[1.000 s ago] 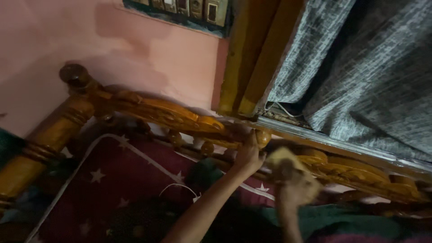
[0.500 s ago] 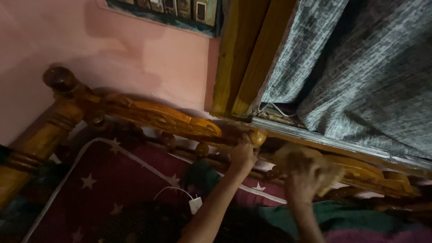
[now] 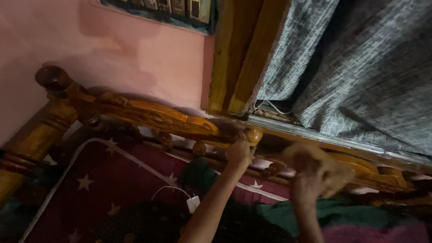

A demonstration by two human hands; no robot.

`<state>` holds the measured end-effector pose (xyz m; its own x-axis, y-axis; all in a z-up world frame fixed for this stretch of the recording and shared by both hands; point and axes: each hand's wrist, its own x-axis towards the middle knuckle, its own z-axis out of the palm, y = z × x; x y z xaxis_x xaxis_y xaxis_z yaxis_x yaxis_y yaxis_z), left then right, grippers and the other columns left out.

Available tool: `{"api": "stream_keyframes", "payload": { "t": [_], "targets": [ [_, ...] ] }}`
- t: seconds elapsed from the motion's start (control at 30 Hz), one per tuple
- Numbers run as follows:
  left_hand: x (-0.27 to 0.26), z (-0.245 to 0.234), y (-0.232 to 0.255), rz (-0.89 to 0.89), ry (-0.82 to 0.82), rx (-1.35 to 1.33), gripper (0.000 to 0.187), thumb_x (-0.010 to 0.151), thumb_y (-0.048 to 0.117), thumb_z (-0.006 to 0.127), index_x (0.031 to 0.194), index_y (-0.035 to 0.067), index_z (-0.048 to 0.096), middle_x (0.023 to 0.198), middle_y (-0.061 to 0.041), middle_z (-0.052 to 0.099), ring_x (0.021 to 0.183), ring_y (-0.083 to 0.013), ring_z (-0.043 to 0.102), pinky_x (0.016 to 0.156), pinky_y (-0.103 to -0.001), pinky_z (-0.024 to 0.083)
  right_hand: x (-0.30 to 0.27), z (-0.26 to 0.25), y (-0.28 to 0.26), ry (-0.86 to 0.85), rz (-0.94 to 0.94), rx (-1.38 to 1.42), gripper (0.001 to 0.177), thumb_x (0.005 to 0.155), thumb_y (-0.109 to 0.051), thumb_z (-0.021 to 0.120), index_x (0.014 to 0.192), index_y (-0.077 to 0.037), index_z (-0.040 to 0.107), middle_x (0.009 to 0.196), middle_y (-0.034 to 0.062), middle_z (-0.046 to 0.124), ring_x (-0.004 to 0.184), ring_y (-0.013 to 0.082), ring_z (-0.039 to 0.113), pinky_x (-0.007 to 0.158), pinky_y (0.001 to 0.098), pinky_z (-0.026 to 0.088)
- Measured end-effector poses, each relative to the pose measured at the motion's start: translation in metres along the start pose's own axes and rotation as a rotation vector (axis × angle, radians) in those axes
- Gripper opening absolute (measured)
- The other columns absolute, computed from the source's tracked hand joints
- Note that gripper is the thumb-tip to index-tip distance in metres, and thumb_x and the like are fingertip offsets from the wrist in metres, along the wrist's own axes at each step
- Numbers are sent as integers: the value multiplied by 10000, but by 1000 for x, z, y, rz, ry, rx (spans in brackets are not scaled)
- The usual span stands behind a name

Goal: The person rubs a wooden bed frame with a yellow sponge, moving along the carved headboard and side rails. The hands repeatedly wipe the same sections of the frame, focusing on the carved details and rounded posts.

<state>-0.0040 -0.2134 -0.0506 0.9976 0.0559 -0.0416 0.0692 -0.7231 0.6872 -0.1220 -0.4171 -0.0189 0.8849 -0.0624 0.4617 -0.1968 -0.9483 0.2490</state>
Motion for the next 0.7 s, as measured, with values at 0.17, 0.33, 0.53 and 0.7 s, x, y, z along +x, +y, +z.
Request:
{"api": "stream_keyframes", "payload": {
  "t": [0.17,0.33,0.53,0.7],
  "targets": [
    [2,3,-7,57,-18,-1,793,823,403,803,1403,33,409,1203,-224,661,977,-406,707,823,-479,579,-7,10,-7,118,-164,289,487,769,-116,682,1255,-144,679,1379,56,616,1326,354,499,1170,596,370],
    [3,5,-11,77,-30,9,823,836,424,794,1436,35,387,1221,-234,653,969,-424,698,814,-500,581,-8,-7,2,207,132,200,488,877,-148,619,1359,-201,672,1426,74,640,1288,389,520,1101,549,378],
    [-7,-15,0,51,19,-18,861,828,409,798,1475,96,323,1257,-228,634,919,-443,707,773,-543,581,-26,7,-13,357,316,767,470,942,-173,585,1401,-91,654,1340,150,668,1193,351,547,1018,518,428],
    [-11,-28,11,32,-34,0,1002,849,438,787,1603,230,160,1201,-235,649,905,-436,716,767,-538,582,-19,32,-16,725,798,1904,607,1107,-347,505,1510,106,514,1389,255,583,1217,331,568,1034,482,485]
  ]
}}
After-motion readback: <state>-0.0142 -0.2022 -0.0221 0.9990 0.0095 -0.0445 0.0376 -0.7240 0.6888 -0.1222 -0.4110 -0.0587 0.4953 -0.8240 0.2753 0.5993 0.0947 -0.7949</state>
